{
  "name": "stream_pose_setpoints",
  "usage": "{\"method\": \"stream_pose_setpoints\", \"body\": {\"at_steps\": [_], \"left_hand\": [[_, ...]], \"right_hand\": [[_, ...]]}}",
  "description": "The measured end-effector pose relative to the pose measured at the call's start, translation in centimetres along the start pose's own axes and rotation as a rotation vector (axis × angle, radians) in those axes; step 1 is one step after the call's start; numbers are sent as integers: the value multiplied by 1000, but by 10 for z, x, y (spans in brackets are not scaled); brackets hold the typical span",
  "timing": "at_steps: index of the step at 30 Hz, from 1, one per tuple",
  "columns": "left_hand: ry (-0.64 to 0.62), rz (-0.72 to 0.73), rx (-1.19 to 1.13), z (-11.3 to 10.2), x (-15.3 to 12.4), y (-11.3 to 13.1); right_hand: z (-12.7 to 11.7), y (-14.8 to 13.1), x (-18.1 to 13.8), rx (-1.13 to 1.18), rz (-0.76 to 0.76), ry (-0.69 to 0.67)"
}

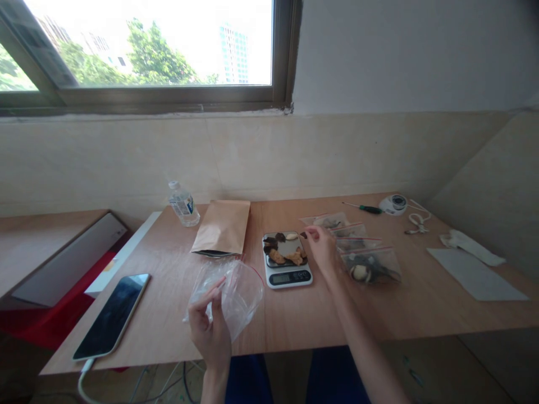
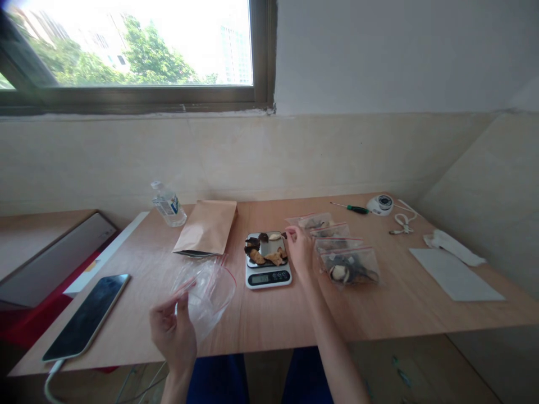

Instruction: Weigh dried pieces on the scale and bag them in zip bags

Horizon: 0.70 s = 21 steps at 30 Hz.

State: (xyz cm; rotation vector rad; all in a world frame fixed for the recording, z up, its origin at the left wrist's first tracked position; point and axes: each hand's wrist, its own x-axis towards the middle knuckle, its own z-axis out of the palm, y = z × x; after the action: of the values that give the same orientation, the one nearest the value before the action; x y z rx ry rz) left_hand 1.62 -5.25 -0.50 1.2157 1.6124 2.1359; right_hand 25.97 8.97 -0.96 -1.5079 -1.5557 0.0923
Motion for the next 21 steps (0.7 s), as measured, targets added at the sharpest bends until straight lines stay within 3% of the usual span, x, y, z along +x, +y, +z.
{"method": "stream_pose_setpoints", "body": {"at_steps": [4, 9, 15, 21], "left_hand": [[15, -6, -8, 1, 0, 0], [7, -21, -7, 3, -1, -2], [-4, -27, -13, 4, -4, -2], [-20, -2, -35, 4, -3, 1]], "right_hand": [[-19, 29, -28, 22, 74, 11], [-30, 49, -68, -94, 107, -98], [-26, 29, -77, -125, 27, -47], [-12, 3, -63, -36, -141, -159]]}}
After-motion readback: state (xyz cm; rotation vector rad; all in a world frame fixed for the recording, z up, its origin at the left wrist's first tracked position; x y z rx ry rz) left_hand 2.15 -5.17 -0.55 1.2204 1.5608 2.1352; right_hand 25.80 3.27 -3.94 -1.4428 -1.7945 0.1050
